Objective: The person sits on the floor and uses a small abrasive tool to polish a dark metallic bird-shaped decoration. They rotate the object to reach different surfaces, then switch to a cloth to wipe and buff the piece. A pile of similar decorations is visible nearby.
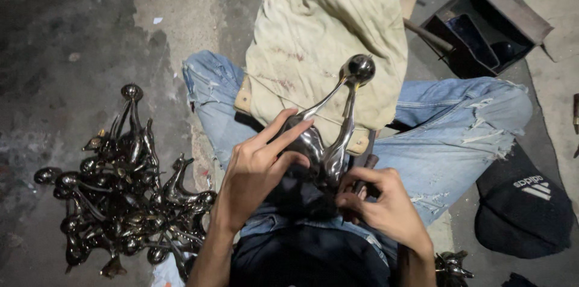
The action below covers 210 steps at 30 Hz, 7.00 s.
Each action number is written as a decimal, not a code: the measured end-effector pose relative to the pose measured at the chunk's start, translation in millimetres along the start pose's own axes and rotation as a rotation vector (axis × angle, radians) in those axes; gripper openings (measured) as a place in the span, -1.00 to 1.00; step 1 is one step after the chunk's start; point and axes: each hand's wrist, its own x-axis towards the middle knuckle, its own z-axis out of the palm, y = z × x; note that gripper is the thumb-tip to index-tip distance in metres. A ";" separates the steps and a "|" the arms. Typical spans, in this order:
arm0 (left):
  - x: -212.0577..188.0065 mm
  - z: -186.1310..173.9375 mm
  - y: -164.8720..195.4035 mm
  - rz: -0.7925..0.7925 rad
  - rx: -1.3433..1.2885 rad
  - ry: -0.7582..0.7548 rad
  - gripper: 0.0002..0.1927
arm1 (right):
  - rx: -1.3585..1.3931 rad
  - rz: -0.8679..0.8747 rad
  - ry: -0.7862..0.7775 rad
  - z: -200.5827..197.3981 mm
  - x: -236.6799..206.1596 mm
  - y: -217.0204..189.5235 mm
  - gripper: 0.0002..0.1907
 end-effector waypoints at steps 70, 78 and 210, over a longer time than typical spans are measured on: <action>52.5 -7.3 -13.3 0.493 0.080 -0.033 -0.50 | 0.152 -0.639 0.587 -10.5 42.2 -25.0 -0.85; 56.7 -10.2 -11.3 0.417 0.069 -0.027 -0.59 | 0.059 -0.775 0.426 -30.1 52.4 -25.1 -0.85; -54.9 48.4 -19.0 0.317 0.194 0.307 -0.79 | 0.035 -0.417 0.754 59.7 61.3 -63.9 -0.79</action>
